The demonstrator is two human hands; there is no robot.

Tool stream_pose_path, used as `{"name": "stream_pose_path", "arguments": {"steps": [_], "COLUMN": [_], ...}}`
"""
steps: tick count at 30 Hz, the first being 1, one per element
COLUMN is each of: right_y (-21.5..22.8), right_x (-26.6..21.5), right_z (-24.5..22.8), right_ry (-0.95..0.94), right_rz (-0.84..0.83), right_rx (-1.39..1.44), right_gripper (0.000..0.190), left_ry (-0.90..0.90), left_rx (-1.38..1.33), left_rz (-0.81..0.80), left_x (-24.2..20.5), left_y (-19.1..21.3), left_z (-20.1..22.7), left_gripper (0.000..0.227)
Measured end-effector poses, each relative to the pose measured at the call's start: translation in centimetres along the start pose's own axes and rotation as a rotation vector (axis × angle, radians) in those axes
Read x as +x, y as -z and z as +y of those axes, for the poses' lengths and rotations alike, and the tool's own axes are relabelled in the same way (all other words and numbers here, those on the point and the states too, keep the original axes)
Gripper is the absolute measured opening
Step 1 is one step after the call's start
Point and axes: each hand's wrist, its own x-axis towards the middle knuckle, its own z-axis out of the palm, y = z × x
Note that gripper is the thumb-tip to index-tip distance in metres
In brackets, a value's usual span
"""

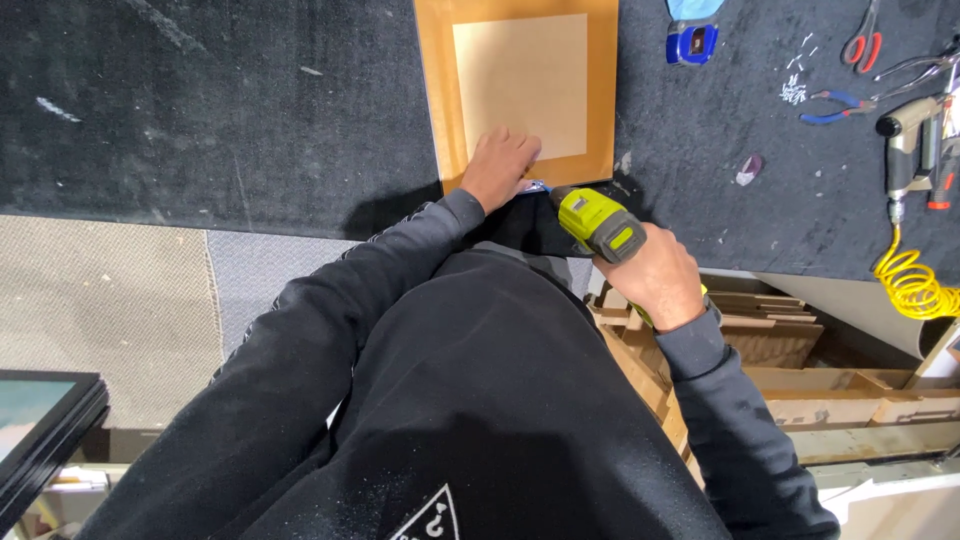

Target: The person assembles picture frames by placing a wooden frame over a backing board, measuring and marking positions, then using a cordless drill to drive screws into the frame. They repeat the process for a second frame, handling frames, screws, and tools throughout.

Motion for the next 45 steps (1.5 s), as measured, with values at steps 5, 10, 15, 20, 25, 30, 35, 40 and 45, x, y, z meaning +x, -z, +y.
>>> {"name": "stream_pose_path", "arguments": {"steps": [5,10,15,20,25,30,35,40,45], "right_y": [0.3,-0.1,-0.2,-0.3,-0.8,-0.7,-0.5,-0.8,-0.5], "right_x": [0.3,0.9,1.4,1.7,2.1,2.0,1.5,1.8,1.6], "right_z": [0.1,0.8,1.0,1.3,1.9,1.5,1.2,1.5,1.3], "right_ry": [0.019,0.026,0.035,0.047,0.049,0.037,0.052,0.059,0.084], "right_rz": [0.012,0.012,0.018,0.026,0.023,0.014,0.027,0.060,0.083], "right_rx": [0.006,-0.002,-0.029,-0.020,-0.023,-0.059,-0.024,-0.012,-0.067], "right_gripper": [0.052,0.051,0.048,0.047,0.046,0.050,0.045,0.042,0.038], "left_ry": [0.001,0.007,0.008,0.004,-0.005,-0.003,-0.005,-0.010,-0.015], "left_rx": [0.009,0.009,-0.037,-0.034,-0.006,-0.022,-0.031,-0.024,-0.046], "left_rz": [-0.013,-0.018,-0.014,-0.015,-0.013,-0.022,0.000,0.011,0.009], "left_x": [0.2,0.2,0.4,0.4,0.3,0.4,0.3,0.2,0.2], "left_y": [-0.4,-0.6,-0.7,-0.8,-1.0,0.2,0.3,0.3,-0.1], "left_z": [-0.3,-0.3,-0.4,-0.4,-0.3,0.0,0.1,0.1,-0.1], "left_gripper": [0.054,0.055,0.054,0.054,0.057,0.054,0.054,0.053,0.050]}}
